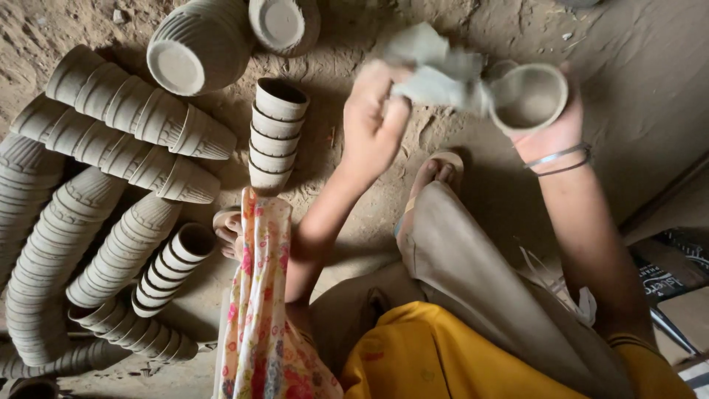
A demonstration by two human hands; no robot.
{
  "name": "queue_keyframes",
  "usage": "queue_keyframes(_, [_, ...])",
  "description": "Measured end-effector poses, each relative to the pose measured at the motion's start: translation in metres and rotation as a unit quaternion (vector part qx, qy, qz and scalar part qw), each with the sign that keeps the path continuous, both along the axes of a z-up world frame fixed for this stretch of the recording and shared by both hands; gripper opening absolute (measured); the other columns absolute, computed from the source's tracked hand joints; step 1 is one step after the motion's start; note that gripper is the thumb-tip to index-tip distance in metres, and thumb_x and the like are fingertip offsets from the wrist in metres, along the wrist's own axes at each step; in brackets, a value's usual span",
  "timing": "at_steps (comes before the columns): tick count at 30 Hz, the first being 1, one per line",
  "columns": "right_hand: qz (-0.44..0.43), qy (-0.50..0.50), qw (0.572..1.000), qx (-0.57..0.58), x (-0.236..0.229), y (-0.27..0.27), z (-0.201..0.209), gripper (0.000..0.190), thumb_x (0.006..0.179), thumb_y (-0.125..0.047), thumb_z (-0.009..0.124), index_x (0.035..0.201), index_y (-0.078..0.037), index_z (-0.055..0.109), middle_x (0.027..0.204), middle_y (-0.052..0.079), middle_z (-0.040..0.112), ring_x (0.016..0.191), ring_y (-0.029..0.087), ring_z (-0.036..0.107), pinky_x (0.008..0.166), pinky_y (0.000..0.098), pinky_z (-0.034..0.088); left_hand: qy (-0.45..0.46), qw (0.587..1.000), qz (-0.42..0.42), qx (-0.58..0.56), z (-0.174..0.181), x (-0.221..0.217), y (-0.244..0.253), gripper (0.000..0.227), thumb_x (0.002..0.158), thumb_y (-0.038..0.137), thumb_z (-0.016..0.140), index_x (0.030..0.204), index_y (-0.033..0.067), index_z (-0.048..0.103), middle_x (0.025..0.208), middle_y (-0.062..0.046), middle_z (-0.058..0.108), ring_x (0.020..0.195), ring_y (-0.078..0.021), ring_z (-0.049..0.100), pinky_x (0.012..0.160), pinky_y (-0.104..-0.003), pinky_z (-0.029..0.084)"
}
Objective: The person cleans clay cups by hand, picking them up one at a time and wiping the interior and exterior with a cloth. The person then places the cleaned cups into stacks on the ground.
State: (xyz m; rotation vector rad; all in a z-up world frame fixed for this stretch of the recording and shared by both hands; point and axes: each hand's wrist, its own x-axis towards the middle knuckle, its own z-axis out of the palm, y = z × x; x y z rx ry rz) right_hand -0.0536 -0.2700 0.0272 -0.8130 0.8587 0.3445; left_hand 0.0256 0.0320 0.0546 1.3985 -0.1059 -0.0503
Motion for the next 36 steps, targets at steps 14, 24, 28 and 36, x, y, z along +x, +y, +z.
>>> queue_keyframes(14, [0.146, -0.118, 0.964, 0.189, 0.042, 0.065, 0.022, 0.061, 0.098, -0.056, 0.049, 0.134, -0.008, 0.061, 0.134, 0.009, 0.065, 0.124, 0.022, 0.06, 0.106, 0.0395, 0.048, 0.025, 0.946, -0.142, 0.291, -0.003, -0.013, -0.034, 0.037, 0.089, 0.019, 0.061, 0.122, 0.0022, 0.058, 0.114, -0.018, 0.061, 0.107, -0.037, 0.059, 0.096, -0.046, 0.049])
queue_keyframes(24, [0.102, -0.14, 0.969, 0.173, 0.013, 0.061, -0.004, 0.057, 0.108, -0.042, 0.048, 0.158, -0.014, 0.043, 0.161, 0.006, 0.049, 0.151, 0.022, 0.043, 0.127, 0.0413, 0.037, -0.168, 0.925, -0.195, 0.28, 0.002, -0.026, -0.035, 0.071, 0.107, 0.057, 0.044, 0.163, 0.0161, 0.03, 0.17, -0.016, 0.028, 0.155, -0.0386, 0.029, 0.13, -0.05, 0.028])
queue_keyframes(28, [0.327, -0.386, 0.852, -0.135, 0.007, 0.047, -0.021, 0.063, 0.102, -0.049, 0.053, 0.151, -0.011, 0.04, 0.156, 0.012, 0.045, 0.148, 0.031, 0.04, 0.126, 0.0489, 0.034, -0.413, 0.836, -0.19, 0.305, -0.013, -0.02, -0.032, 0.059, 0.11, 0.053, 0.05, 0.158, 0.0206, 0.037, 0.162, -0.015, 0.031, 0.15, -0.0379, 0.035, 0.122, -0.064, 0.029])
queue_keyframes(36, [0.302, -0.2, 0.912, -0.195, 0.007, 0.029, -0.029, 0.028, 0.11, -0.028, 0.052, 0.103, -0.004, 0.065, 0.099, 0.007, 0.066, 0.087, 0.016, 0.062, 0.078, 0.033, 0.052, -0.324, 0.907, -0.125, 0.237, -0.027, -0.029, -0.042, 0.045, 0.099, 0.04, 0.047, 0.133, 0.013, 0.057, 0.127, -0.014, 0.056, 0.118, -0.0366, 0.054, 0.103, -0.049, 0.046])
